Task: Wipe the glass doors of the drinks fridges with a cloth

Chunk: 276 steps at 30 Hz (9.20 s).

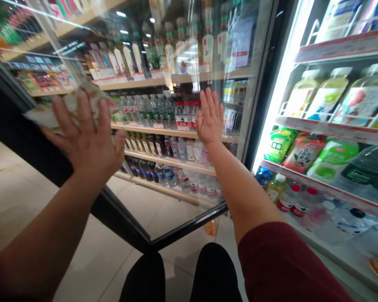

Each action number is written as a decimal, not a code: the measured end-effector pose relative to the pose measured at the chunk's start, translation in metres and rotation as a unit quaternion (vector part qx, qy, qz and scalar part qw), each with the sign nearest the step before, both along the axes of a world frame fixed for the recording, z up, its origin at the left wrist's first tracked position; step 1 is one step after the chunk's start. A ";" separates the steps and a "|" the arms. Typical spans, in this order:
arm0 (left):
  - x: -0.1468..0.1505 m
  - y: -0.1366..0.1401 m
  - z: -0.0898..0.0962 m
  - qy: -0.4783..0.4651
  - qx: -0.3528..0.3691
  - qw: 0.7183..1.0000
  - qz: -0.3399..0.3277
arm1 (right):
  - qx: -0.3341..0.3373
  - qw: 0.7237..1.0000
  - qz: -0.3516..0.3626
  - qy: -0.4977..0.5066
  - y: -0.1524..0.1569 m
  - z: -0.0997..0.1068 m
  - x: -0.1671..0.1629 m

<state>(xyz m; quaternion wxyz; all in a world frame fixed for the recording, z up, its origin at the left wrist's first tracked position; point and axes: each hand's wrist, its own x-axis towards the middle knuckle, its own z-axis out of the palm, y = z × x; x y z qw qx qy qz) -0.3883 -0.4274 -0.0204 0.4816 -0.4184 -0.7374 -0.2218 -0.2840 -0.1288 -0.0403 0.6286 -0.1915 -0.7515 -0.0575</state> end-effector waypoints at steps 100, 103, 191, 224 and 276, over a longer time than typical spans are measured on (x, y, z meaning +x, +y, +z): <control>-0.004 0.042 -0.016 0.101 0.069 0.946 -0.299 | 0.217 0.948 0.161 -0.170 -0.124 -0.026 -0.007; -0.009 0.022 -0.021 0.107 0.071 0.948 -0.291 | 0.245 0.938 0.137 -0.205 -0.115 -0.041 -0.016; -0.019 0.020 -0.062 0.047 -0.009 0.998 -0.042 | -0.109 0.991 -0.041 0.065 0.000 0.009 0.001; -0.020 0.023 -0.064 0.075 0.027 0.994 -0.068 | 0.053 0.998 -0.018 0.000 -0.089 -0.027 -0.033; -0.025 0.000 0.014 0.083 0.184 0.979 -0.029 | 0.014 0.997 0.052 0.048 -0.136 0.036 -0.061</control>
